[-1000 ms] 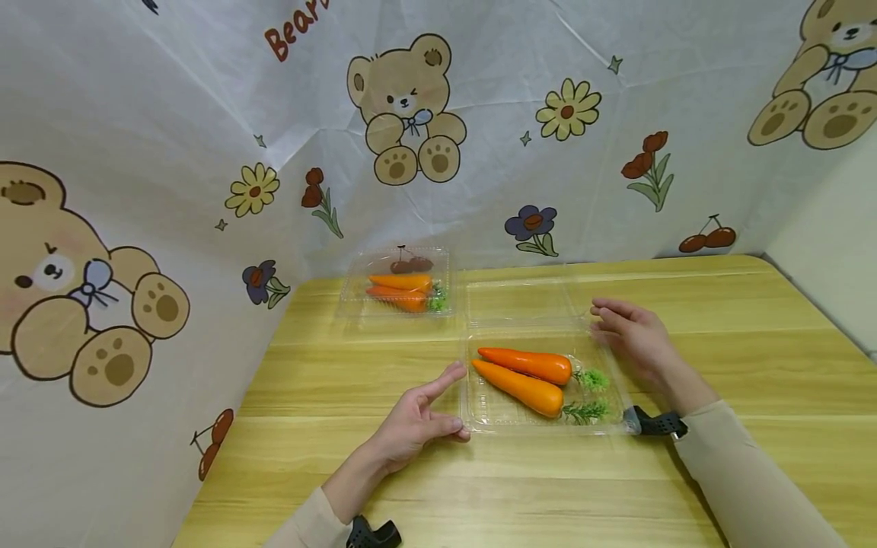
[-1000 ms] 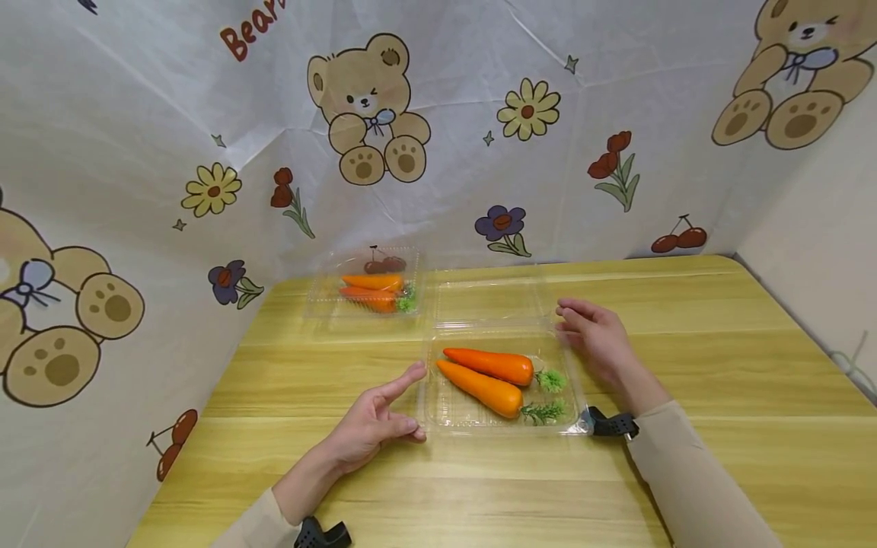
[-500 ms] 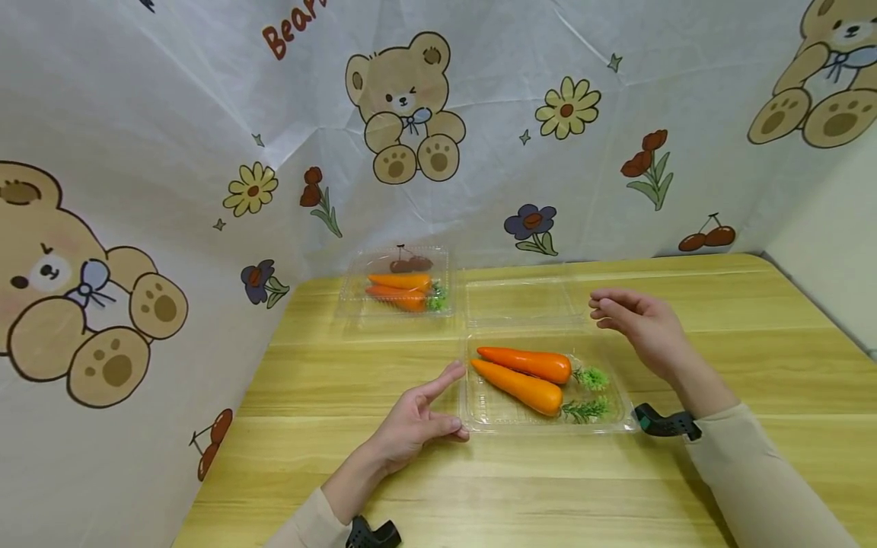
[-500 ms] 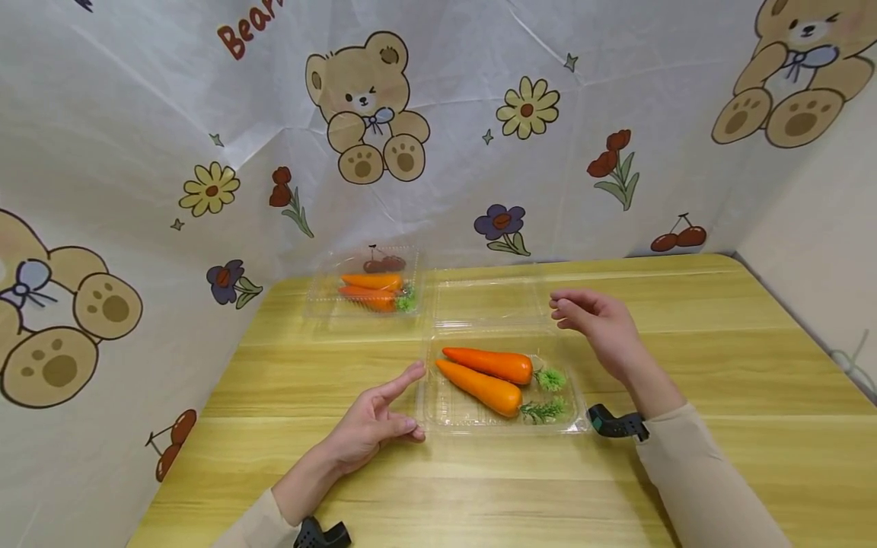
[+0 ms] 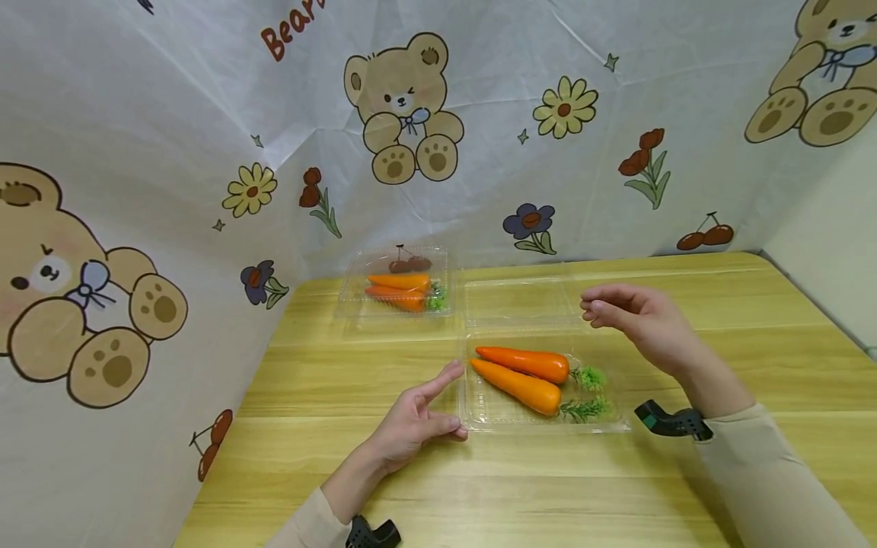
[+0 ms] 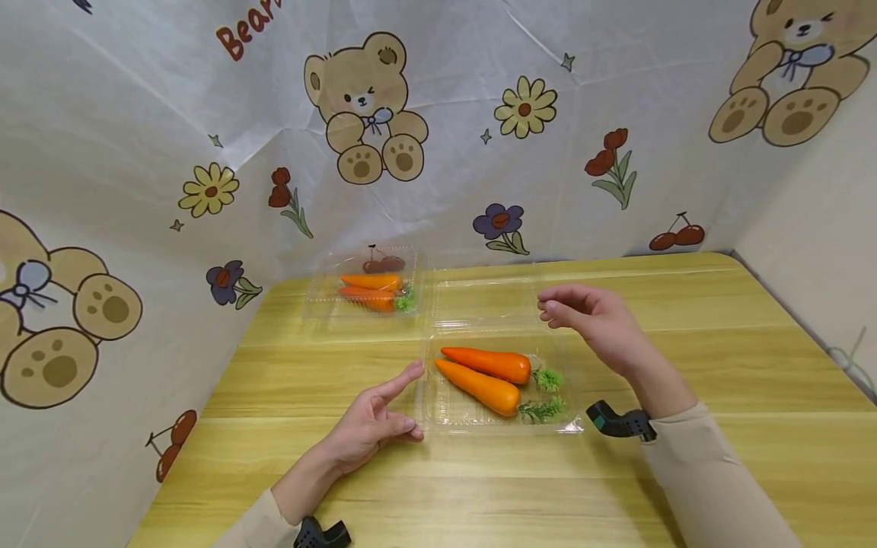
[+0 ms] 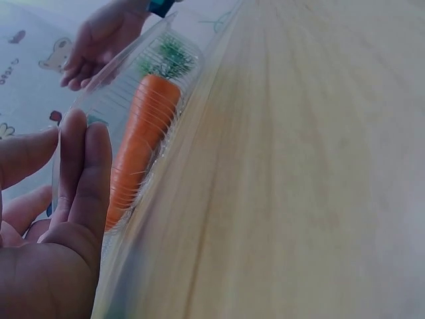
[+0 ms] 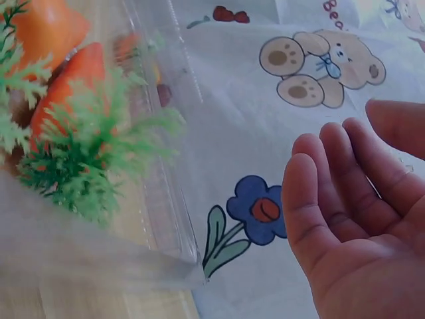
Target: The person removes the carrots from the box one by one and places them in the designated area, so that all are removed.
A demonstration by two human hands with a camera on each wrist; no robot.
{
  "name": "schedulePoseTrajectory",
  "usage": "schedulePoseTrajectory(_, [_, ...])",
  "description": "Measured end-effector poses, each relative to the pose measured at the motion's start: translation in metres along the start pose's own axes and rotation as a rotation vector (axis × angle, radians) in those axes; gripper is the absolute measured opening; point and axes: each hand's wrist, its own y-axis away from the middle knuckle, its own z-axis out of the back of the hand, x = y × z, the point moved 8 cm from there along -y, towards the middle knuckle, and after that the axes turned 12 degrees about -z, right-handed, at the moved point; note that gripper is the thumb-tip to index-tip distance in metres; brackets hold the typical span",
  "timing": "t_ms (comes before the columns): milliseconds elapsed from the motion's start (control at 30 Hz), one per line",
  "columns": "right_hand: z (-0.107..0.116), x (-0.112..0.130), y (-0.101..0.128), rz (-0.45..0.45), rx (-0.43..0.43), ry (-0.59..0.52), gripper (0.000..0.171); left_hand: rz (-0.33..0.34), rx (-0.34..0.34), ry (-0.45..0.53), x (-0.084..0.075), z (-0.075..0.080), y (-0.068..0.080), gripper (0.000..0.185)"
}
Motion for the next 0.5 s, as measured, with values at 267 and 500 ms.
schedulePoseTrajectory(267, [-0.017,0.004,-0.014,-0.063,0.039,0.148,0.031,0.002,-0.006,0.003,0.0,0.0,0.001,0.083])
schedulePoseTrajectory(500, [-0.033,0.007,-0.027,-0.072,0.104,0.169,0.034,-0.003,0.0,-0.001,-0.002,-0.001,0.001,0.085])
